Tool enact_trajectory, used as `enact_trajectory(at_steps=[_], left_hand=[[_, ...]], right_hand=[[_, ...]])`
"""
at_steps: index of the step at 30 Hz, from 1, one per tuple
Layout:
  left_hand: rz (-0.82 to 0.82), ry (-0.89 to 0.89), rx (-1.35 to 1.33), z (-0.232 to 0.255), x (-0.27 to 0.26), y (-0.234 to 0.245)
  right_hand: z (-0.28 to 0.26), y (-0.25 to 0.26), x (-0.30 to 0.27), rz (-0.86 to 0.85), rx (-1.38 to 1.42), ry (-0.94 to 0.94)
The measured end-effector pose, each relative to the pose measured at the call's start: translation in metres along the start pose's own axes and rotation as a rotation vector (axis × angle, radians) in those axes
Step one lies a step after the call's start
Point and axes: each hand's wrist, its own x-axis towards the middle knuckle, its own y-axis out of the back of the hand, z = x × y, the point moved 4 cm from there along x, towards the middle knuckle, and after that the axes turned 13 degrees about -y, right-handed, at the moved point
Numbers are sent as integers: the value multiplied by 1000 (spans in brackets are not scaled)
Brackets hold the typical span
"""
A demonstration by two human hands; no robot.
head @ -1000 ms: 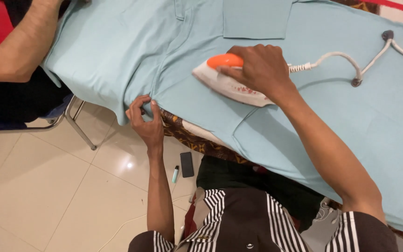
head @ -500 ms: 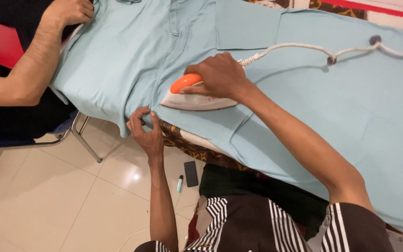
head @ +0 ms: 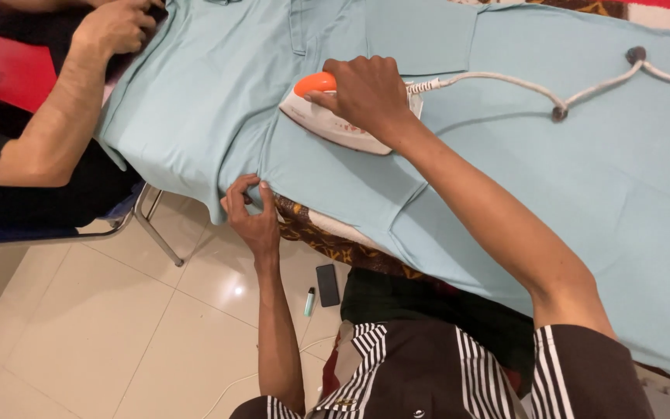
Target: Ironing a light blue t-shirt on a flat surface and then folding it.
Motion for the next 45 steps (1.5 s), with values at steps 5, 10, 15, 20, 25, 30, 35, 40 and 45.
enact_trajectory(at_steps=[5,10,15,20,25,30,35,40,45], left_hand=[[6,3,0,2,1,0],[2,-12,2,1,0,1],[7,2,-15,1,2,0],[9,-7,-13,1,1,0],[-5,4,-25,-2,1,1],[1,0,-47,-4,1,2],[38,25,-46,0,2,1],[-56,10,-30,-10,-6,0],[-69,47,-11,-20,-13,-2]], right_hand=[[-1,50,1,-594,154,21],[30,0,-1,-102,-22,-58],[34,80,-16,-643,91,7],[57,68,-46,-514,-30,-42],[60,105,-70,-656,-1,4],[61,131,-93,-916,57,-6],[89,132,-98,-617,19,-200],[96,143,-132,-868,70,-90],[120,158,-157,-882,65,-159]])
